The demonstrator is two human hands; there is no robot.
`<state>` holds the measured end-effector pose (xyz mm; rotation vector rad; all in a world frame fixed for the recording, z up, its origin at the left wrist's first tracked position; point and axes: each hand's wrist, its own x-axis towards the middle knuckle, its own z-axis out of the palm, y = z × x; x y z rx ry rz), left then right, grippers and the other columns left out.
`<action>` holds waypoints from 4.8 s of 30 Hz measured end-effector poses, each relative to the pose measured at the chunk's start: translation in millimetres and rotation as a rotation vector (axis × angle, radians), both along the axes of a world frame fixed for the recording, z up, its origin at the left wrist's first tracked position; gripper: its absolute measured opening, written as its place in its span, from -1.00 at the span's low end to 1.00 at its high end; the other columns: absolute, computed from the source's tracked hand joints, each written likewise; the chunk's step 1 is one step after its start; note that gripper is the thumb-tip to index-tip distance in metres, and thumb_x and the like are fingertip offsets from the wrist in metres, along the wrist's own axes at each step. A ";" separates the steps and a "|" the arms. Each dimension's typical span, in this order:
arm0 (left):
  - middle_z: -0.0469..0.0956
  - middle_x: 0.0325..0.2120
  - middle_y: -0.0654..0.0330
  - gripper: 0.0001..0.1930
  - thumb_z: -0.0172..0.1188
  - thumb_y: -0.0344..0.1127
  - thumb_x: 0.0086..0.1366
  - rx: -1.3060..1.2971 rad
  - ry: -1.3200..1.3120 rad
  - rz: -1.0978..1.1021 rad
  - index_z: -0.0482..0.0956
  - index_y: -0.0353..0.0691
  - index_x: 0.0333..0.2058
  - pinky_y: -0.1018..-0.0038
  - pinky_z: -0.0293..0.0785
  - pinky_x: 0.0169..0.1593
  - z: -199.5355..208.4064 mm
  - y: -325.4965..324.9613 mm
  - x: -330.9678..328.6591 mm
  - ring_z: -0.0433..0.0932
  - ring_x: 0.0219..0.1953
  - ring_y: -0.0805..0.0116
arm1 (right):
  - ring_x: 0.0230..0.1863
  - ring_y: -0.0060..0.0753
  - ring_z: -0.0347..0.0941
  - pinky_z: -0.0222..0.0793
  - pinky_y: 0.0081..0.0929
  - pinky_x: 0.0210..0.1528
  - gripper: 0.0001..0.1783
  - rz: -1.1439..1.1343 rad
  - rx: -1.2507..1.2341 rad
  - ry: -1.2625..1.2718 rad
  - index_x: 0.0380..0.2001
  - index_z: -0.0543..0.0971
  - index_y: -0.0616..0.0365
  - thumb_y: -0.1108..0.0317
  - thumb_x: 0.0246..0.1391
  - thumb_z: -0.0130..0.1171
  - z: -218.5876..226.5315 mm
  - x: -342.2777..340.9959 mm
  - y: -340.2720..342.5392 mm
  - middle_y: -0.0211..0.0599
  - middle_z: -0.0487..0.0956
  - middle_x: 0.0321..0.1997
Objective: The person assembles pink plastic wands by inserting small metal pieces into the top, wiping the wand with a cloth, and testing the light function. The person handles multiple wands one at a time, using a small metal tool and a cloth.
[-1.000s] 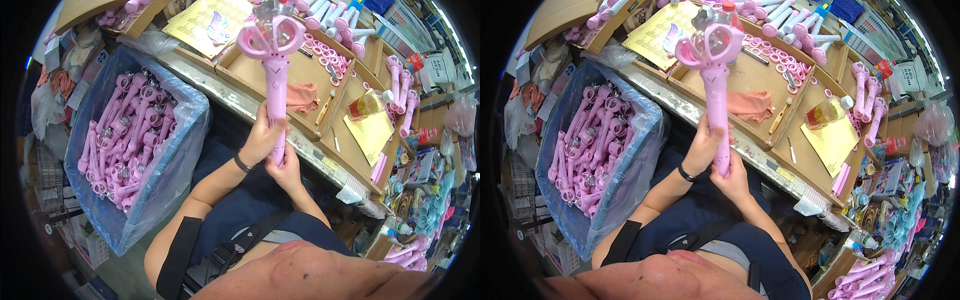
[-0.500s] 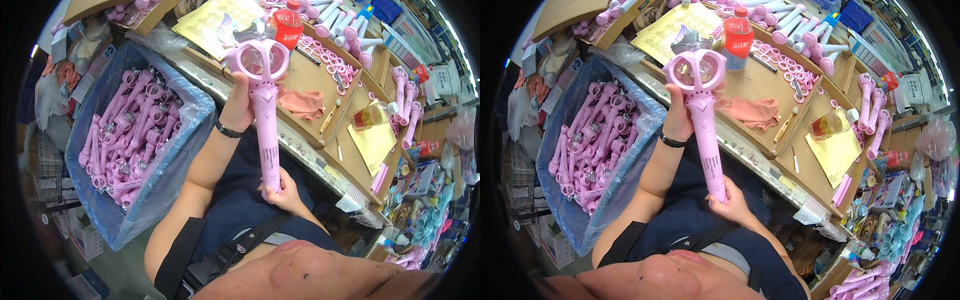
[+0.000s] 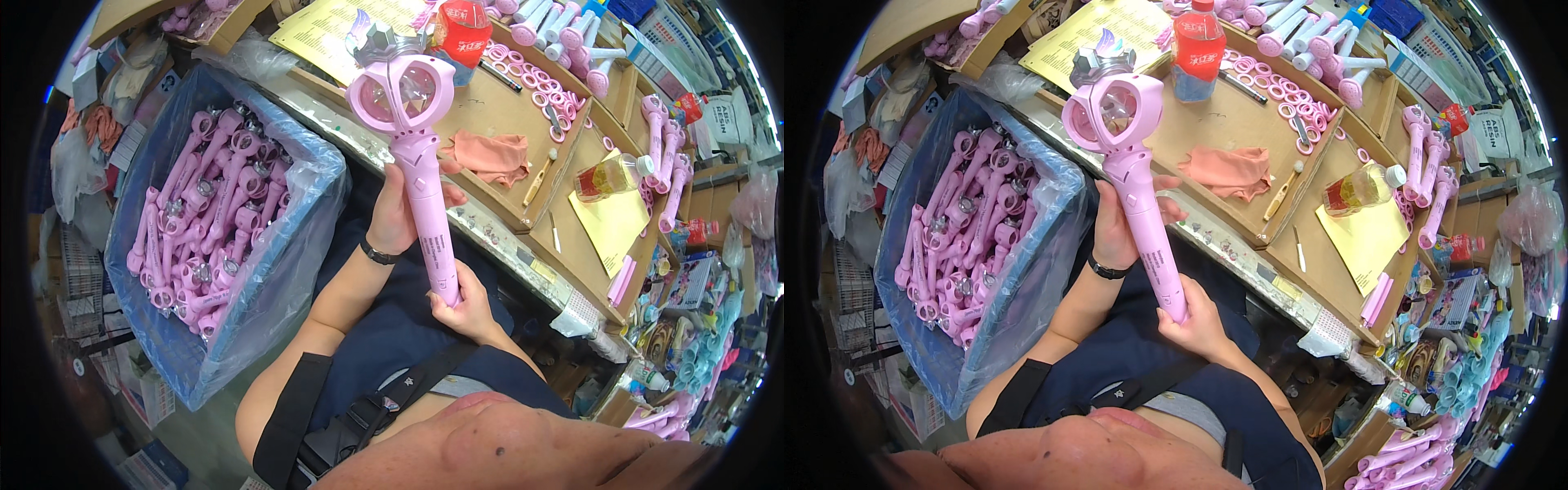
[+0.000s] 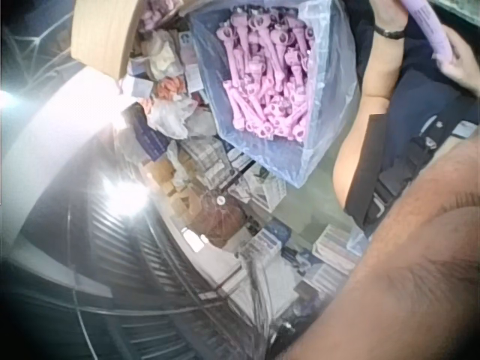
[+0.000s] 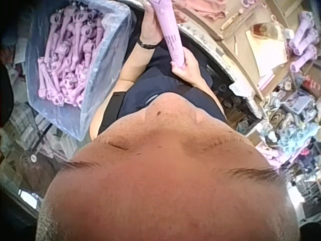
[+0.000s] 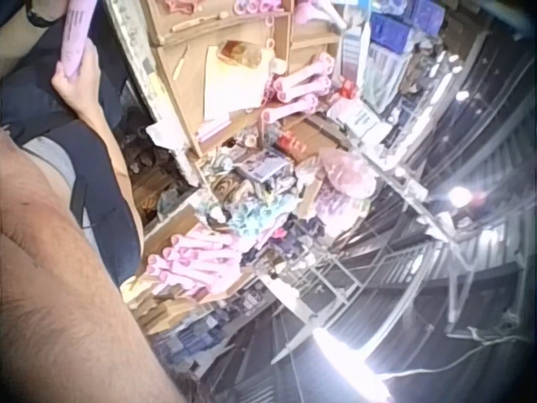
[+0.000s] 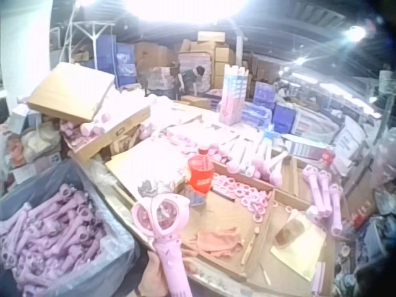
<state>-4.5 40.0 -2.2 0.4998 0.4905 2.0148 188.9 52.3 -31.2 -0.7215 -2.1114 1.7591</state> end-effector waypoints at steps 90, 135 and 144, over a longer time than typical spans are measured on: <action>0.32 0.04 -0.01 -0.34 -0.16 0.13 0.35 -0.150 0.382 0.107 -0.01 -0.19 0.25 0.25 0.38 0.05 27.5 38.9 -25.3 0.44 -0.02 0.20 | -0.40 -0.53 0.53 0.49 -0.61 -0.48 -0.43 -0.076 -0.581 0.090 0.02 0.36 0.22 0.43 -0.10 0.30 77.0 72.7 80.9 -0.28 0.54 -0.35; 0.52 -0.16 -0.15 -0.67 0.12 -0.28 0.13 -2.332 1.324 0.222 0.51 -0.31 -0.14 0.18 0.47 -0.04 -252.2 -351.2 -357.3 0.51 -0.07 -0.03 | -0.59 -0.77 0.22 0.12 -0.76 -0.59 -0.73 -1.070 0.496 -0.260 -0.23 0.53 0.24 0.23 0.20 0.07 73.4 225.6 218.4 -0.50 0.42 -0.54; 0.54 -0.44 -0.11 -0.52 0.23 -0.19 -0.08 -1.949 1.334 0.374 0.44 -0.42 -0.22 0.24 0.43 -0.28 -197.8 -364.5 -318.7 0.54 -0.40 0.02 | -0.30 -0.36 0.49 0.39 -0.51 -0.26 -0.72 -0.391 0.962 -0.140 -0.22 0.52 0.24 0.62 -0.09 0.14 67.7 16.7 150.3 -0.24 0.51 -0.35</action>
